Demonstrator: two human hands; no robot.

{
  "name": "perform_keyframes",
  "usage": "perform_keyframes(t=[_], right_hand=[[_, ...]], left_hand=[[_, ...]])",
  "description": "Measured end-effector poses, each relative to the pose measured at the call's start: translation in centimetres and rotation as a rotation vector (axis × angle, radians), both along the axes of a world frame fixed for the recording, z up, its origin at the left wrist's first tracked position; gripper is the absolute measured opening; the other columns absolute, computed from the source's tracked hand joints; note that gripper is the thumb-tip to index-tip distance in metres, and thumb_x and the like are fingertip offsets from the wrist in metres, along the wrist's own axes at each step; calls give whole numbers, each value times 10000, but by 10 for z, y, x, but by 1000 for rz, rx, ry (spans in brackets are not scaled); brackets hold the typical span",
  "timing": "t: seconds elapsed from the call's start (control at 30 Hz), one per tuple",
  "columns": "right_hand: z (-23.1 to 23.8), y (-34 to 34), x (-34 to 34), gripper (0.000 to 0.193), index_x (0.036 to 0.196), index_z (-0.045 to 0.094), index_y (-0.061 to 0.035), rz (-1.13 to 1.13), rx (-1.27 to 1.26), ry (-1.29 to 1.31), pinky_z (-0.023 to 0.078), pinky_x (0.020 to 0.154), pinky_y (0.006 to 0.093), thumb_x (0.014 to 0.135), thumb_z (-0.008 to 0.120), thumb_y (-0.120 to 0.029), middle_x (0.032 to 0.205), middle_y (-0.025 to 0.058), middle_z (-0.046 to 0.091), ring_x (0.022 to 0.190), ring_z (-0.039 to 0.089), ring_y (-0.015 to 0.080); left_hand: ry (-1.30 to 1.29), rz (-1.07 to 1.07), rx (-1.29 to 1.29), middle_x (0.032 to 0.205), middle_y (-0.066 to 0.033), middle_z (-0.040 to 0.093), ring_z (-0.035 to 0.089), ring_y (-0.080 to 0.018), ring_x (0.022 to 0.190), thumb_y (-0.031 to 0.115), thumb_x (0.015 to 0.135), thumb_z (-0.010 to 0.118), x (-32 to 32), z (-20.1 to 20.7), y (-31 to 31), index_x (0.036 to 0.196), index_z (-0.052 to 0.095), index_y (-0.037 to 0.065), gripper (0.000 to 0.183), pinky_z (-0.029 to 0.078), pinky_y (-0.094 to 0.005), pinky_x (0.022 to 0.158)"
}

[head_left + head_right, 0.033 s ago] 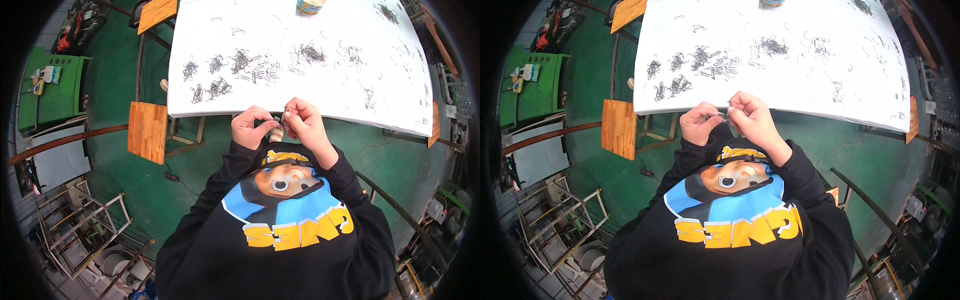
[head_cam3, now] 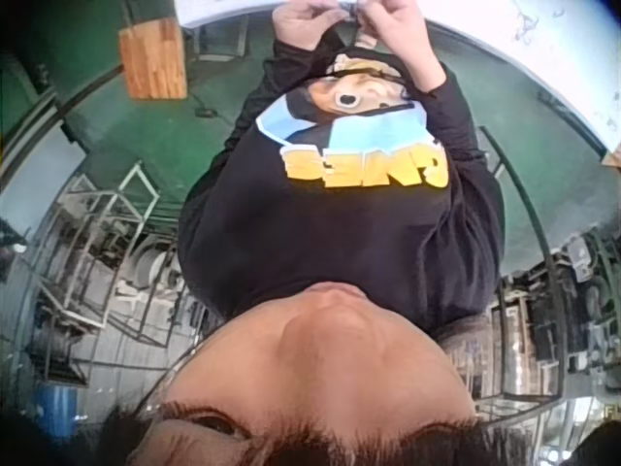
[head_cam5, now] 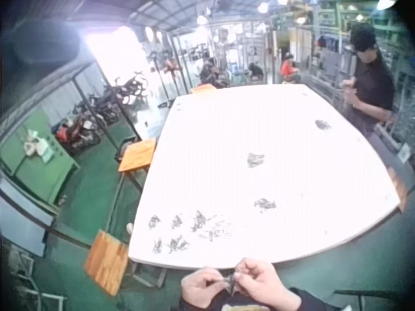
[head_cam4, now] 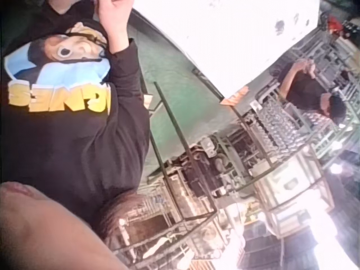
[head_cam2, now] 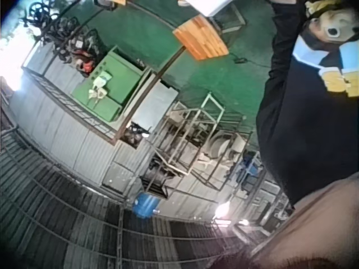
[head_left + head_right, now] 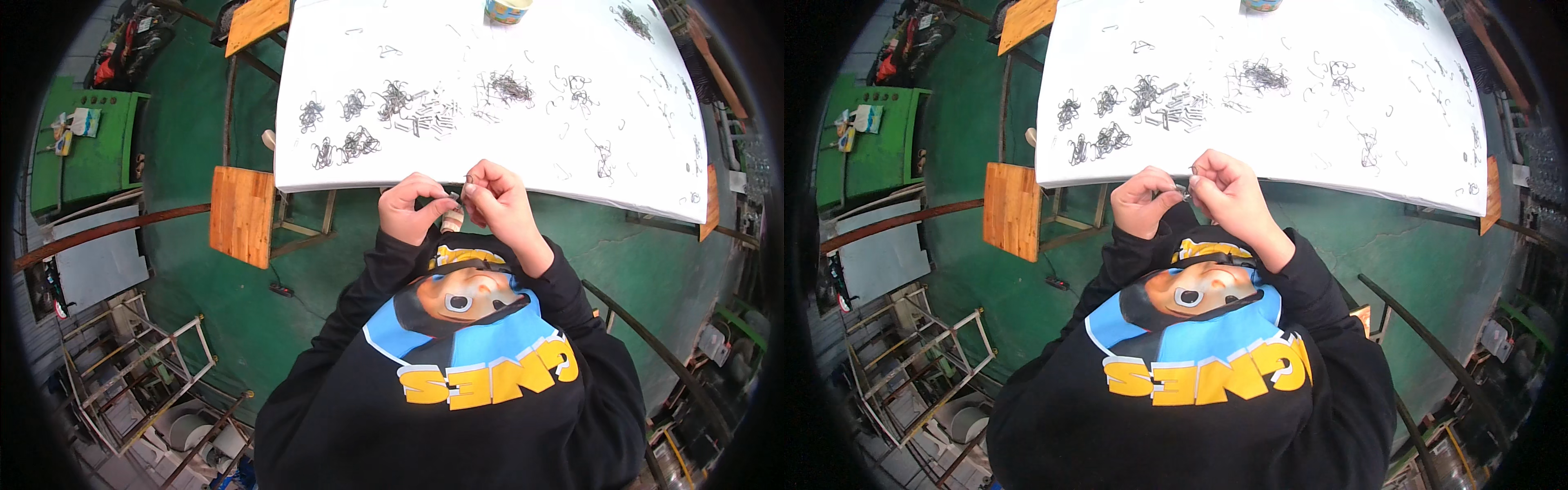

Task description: The person attaches small metal hooks to a vertical chain and sorts similar metal components on a white-covered table by hand.

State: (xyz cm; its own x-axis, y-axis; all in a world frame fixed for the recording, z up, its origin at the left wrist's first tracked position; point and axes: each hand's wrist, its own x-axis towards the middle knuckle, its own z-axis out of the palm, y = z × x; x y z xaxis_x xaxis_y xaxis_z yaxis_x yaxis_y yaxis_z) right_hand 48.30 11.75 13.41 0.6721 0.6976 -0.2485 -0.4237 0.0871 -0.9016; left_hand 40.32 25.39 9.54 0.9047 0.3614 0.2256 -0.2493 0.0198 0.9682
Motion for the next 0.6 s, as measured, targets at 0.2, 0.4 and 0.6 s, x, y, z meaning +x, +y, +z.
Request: perform_keyframes(t=[0.2,0.4,0.6], right_hand=[[-2,-2,-8,46,765,465,-38,-127,36,-29,322,393,167,804,485,-26,590,-16,494,467,429,23],[-8,-5,-10,71,721,498,-21,-313,-35,-870,342,419,212,706,552,24,561,25,478,444,416,78],[2,-5,-15,81,695,502,-24,-254,-89,-899,344,411,231,671,559,28,557,57,462,422,418,120]], left_hand=[[21,-56,95,722,-75,575,527,-147,698,-67,614,689,-4,-3,-1,708,584,-29,145,409,-245,642],[193,198,42,744,-69,605,522,-100,700,18,708,633,16,-52,10,754,618,-15,58,416,-248,624],[353,444,939,591,-27,556,539,-209,550,351,641,704,71,-94,55,751,620,80,304,434,-321,526]])
